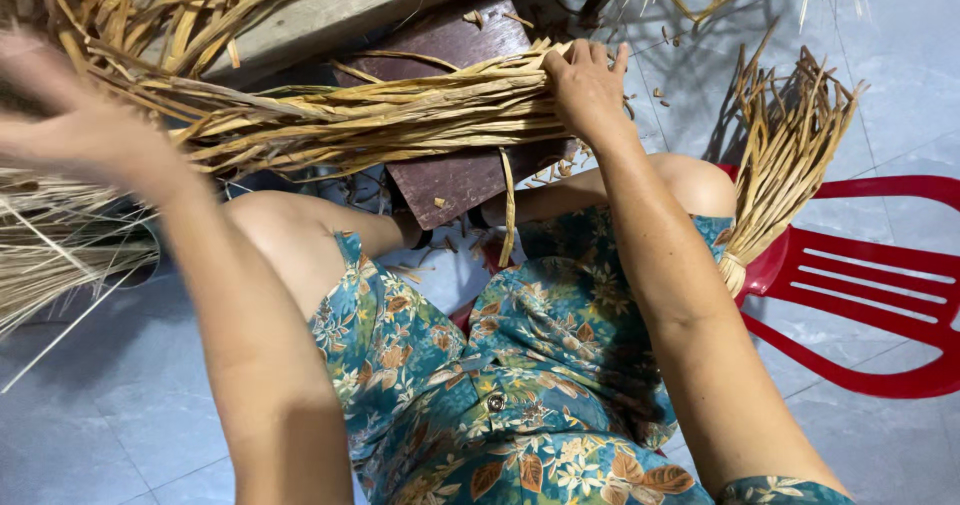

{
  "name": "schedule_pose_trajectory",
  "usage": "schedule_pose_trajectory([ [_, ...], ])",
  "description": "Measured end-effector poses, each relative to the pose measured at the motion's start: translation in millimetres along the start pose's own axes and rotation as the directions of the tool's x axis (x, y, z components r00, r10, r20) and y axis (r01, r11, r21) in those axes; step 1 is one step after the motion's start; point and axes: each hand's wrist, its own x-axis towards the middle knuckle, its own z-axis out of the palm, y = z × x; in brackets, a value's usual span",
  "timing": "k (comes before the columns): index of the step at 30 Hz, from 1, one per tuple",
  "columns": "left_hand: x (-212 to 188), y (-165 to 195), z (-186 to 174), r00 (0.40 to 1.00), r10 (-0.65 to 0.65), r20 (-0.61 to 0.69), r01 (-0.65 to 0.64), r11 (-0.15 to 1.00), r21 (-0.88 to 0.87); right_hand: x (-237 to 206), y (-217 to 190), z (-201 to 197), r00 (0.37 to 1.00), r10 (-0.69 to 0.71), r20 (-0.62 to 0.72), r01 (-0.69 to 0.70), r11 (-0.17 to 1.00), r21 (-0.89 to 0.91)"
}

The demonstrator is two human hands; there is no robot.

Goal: The person sits on a red plastic chair and trims the ends of dried palm leaf strips with scissors over a small board, letting cut pieces fall to the floor. They then gather the trimmed leaves, align the bundles by hand, and set the finished bundle on the work board.

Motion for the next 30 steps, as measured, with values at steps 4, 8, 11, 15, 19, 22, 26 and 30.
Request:
schedule_pose_trajectory([
  [4,-102.4,82.0,37.9,0.383,0.463,0.799,-0.209,0.886,-0.413,-4.3,-3.5,-4.2,0.998,0.005,-0.056,-0.007,0.999,-0.031],
  [8,-185.2,122.5,67.0,-0.181,0.34,0.923,-0.369,0.846,-0.384,-11.2,-8.8,-14.3,0.999,0.049,-0.002,-0.049,0.999,0.021],
  [11,-209.4,122.5,59.8,-0.274,0.055,0.96,-0.512,0.837,-0.194,-18.3,-15.1,-24.3,0.997,0.07,0.042,-0.072,0.995,0.062],
  [15,-216.5,122.3,45.4,-0.273,-0.041,0.961,-0.615,0.776,-0.142,-11.1,-37.2,-21.1,0.974,-0.009,0.225,0.005,1.0,0.018],
  [19,-207.5,129.0,62.4,-0.392,-0.186,0.901,-0.416,0.909,0.007,-4.0,-50.4,-10.3,0.899,0.03,0.437,-0.014,0.999,-0.039],
  [22,-202.9,131.0,89.0,-0.246,-0.285,0.926,-0.037,0.958,0.285,-8.7,-47.5,-4.9,0.932,0.014,0.363,-0.016,1.0,0.003],
  [26,-209.8,131.3,106.5,-0.117,-0.37,0.922,-0.076,0.929,0.363,-13.4,-46.0,0.3,0.945,0.023,0.326,-0.02,1.0,-0.01],
  [30,-233.5,145.6,110.6,-0.142,-0.215,0.966,-0.207,0.961,0.183,-16.2,-47.5,3.3,0.951,0.009,0.308,0.0,1.0,-0.029],
])
